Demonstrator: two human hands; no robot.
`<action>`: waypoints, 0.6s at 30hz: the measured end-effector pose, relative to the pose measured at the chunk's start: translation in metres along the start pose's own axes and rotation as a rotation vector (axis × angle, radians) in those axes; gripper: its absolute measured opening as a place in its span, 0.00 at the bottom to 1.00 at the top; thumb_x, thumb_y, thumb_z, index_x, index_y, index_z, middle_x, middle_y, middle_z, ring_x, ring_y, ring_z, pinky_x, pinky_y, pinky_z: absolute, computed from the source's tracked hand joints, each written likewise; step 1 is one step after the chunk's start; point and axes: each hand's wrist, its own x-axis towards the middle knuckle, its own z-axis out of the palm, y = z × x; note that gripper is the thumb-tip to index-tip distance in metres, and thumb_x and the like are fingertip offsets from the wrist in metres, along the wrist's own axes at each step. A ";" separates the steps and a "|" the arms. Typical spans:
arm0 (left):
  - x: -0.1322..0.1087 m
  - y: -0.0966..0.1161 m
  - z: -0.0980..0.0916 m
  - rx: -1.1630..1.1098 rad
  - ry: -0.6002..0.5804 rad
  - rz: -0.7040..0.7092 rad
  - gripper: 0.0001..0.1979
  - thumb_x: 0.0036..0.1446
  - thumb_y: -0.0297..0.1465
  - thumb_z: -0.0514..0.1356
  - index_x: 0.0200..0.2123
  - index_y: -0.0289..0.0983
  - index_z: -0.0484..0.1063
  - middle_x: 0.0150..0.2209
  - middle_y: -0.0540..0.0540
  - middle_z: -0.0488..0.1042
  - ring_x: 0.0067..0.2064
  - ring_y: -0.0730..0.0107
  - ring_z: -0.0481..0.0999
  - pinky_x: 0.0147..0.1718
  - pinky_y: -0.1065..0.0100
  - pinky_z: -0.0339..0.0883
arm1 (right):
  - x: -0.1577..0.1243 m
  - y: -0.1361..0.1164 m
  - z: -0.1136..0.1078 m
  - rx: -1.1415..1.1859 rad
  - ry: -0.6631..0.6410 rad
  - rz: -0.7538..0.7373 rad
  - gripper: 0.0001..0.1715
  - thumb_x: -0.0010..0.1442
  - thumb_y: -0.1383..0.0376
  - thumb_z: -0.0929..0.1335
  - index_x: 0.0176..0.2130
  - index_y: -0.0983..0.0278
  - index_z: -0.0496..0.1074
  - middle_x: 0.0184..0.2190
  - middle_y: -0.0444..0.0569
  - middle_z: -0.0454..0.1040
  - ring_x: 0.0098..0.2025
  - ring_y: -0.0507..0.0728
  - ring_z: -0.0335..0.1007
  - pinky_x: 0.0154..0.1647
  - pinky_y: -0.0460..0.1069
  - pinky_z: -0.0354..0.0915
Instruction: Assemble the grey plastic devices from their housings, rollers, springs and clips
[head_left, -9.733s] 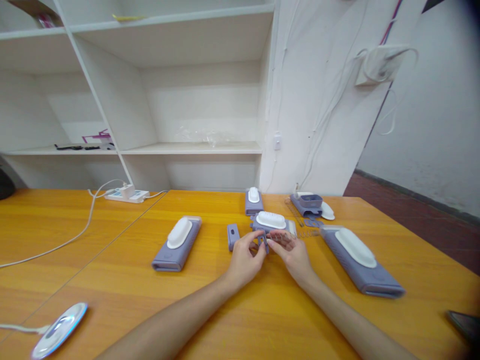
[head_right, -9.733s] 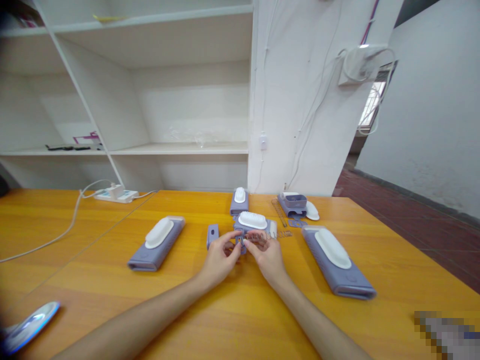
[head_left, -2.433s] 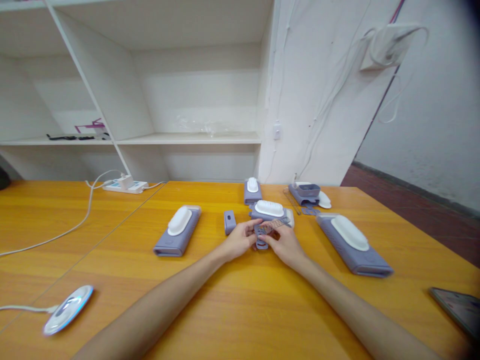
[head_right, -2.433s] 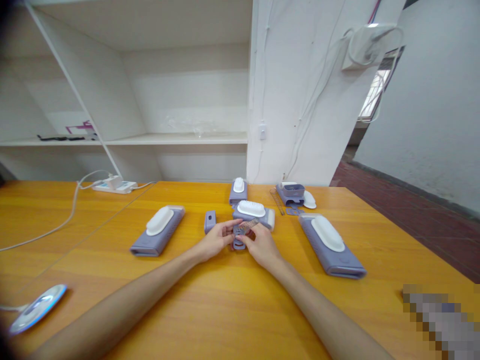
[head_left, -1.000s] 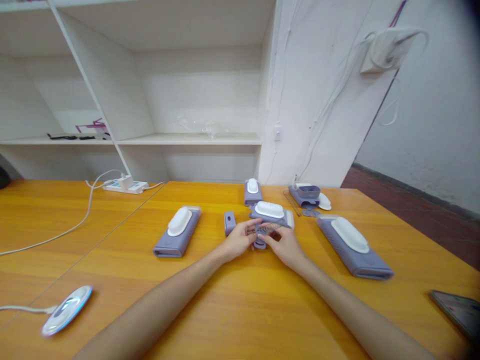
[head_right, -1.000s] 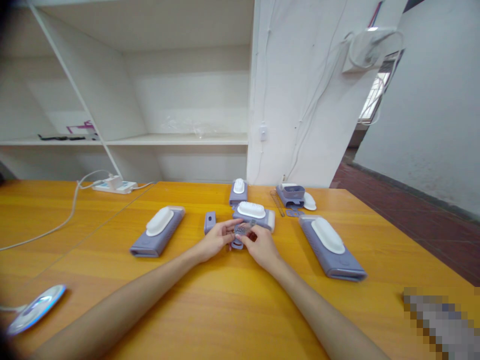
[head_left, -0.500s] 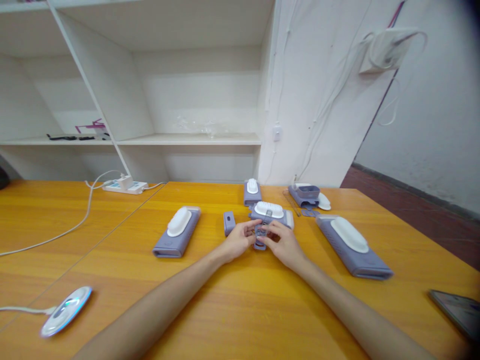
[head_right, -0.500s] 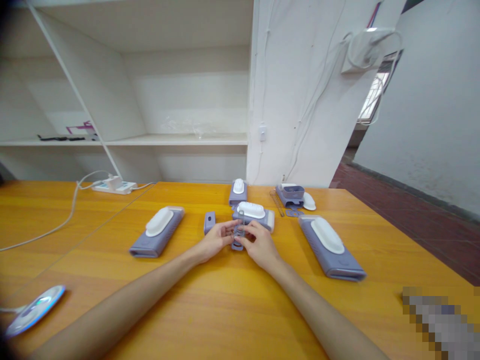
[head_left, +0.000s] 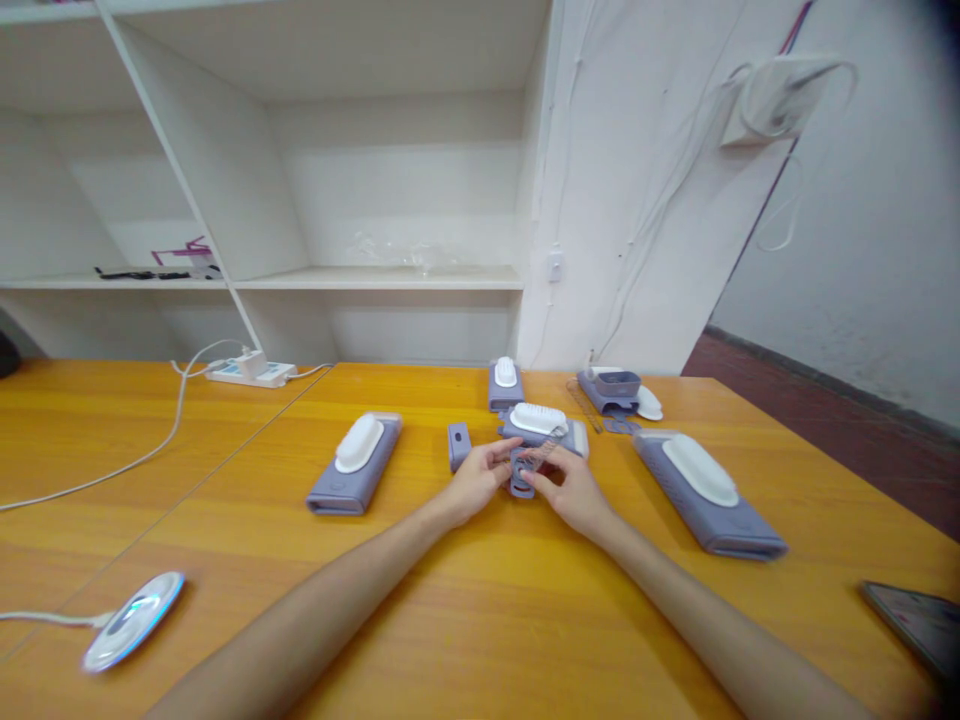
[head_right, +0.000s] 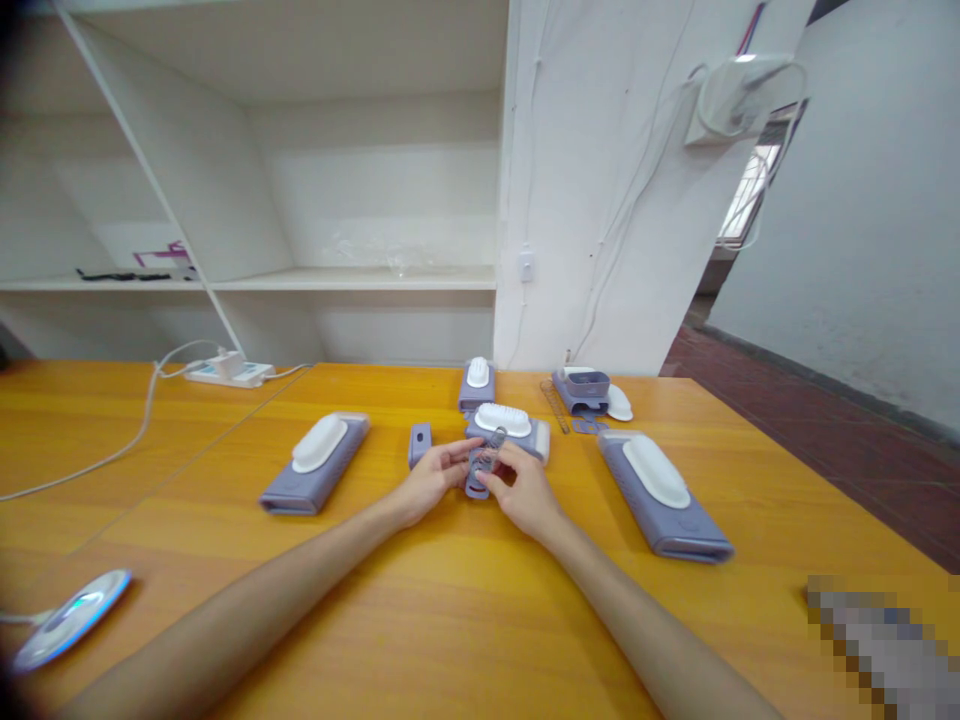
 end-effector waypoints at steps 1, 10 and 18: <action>0.000 0.000 0.001 0.014 0.002 0.010 0.30 0.46 0.30 0.65 0.54 0.31 0.66 0.48 0.37 0.73 0.45 0.61 0.73 0.44 0.65 0.63 | 0.000 0.001 0.001 0.003 0.002 0.003 0.11 0.53 0.65 0.69 0.39 0.62 0.75 0.37 0.49 0.74 0.40 0.58 0.69 0.45 0.53 0.64; 0.001 0.008 -0.002 0.154 -0.047 -0.051 0.30 0.46 0.28 0.62 0.55 0.28 0.64 0.43 0.37 0.75 0.22 0.79 0.67 0.21 0.73 0.62 | -0.001 0.005 0.005 0.061 0.013 0.048 0.10 0.53 0.65 0.69 0.38 0.61 0.75 0.34 0.47 0.72 0.37 0.57 0.69 0.40 0.51 0.65; 0.001 0.002 0.002 0.098 -0.023 0.021 0.27 0.45 0.25 0.61 0.52 0.30 0.66 0.41 0.39 0.76 0.30 0.72 0.73 0.22 0.76 0.63 | -0.003 -0.007 0.000 -0.130 0.019 -0.047 0.09 0.54 0.65 0.68 0.38 0.61 0.75 0.30 0.46 0.69 0.32 0.55 0.66 0.34 0.49 0.63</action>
